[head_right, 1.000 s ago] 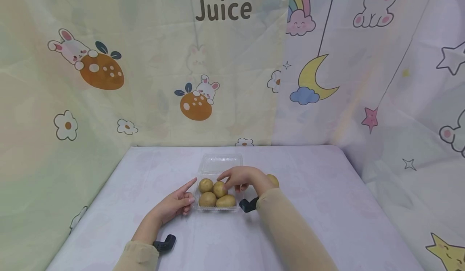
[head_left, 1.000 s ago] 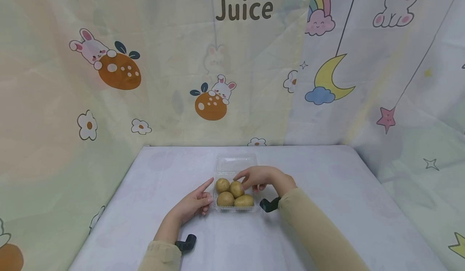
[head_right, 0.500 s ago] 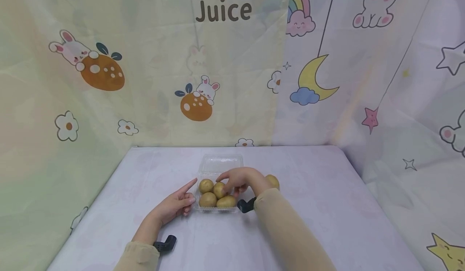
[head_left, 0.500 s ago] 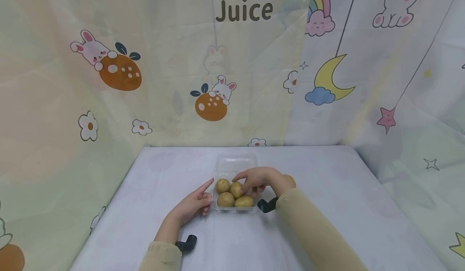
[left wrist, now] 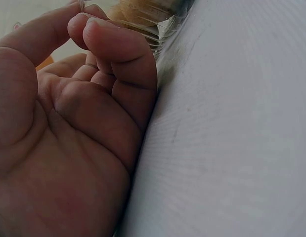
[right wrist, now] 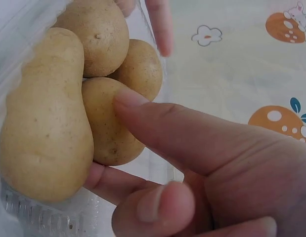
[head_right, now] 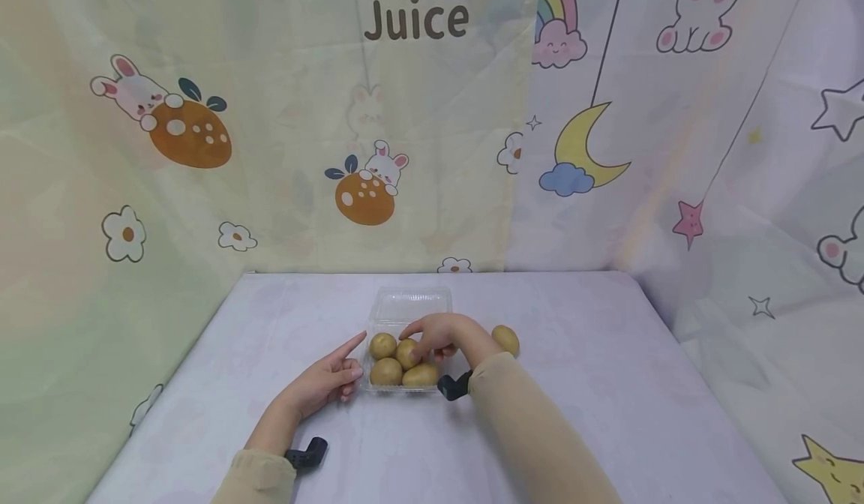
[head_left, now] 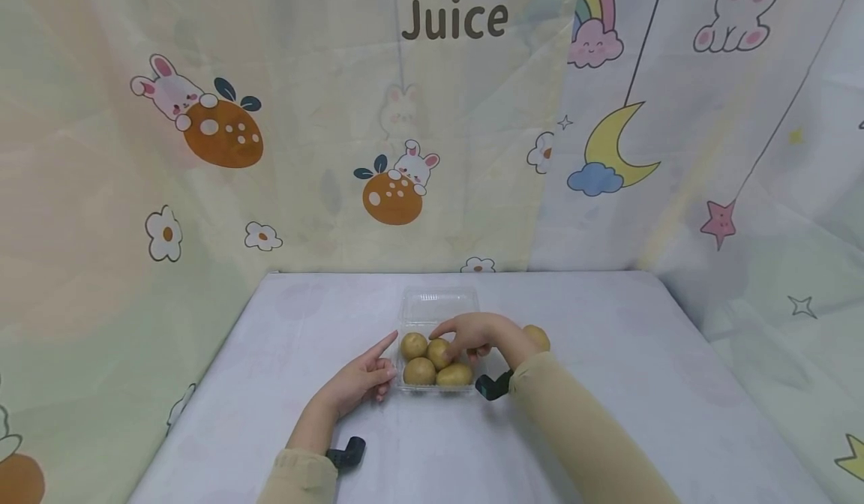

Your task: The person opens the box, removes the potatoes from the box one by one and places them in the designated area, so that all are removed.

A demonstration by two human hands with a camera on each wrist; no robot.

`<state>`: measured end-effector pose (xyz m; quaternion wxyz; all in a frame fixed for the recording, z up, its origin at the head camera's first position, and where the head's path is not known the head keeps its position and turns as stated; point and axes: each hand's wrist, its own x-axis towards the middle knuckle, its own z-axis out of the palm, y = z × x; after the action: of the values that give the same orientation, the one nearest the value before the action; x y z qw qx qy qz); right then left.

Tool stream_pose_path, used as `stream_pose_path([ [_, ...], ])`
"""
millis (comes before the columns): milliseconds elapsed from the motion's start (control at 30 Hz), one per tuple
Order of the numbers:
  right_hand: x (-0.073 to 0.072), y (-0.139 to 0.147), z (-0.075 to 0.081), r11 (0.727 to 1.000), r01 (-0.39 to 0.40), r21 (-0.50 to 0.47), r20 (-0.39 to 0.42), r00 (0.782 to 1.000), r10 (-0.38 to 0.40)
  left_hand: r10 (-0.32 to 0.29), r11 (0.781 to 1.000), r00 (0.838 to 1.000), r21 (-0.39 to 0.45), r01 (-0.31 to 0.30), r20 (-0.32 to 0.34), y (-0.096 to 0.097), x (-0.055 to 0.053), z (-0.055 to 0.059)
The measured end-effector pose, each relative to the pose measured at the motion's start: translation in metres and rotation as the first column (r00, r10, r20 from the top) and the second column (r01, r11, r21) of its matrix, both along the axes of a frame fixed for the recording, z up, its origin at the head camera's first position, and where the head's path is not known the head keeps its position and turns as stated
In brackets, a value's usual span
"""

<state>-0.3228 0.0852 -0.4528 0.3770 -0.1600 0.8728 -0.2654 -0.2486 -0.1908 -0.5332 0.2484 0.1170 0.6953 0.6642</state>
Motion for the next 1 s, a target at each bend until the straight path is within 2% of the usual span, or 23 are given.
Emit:
stream_pose_path([
  [1000, 0.0036, -0.0018, -0.0068, 1.000, 0.021, -0.015, -0.130, 0.991, -0.022, -0.003, 1.000, 1.000, -0.008, 0.003, -0.009, 0.0003, 0.0007, 0.0013],
])
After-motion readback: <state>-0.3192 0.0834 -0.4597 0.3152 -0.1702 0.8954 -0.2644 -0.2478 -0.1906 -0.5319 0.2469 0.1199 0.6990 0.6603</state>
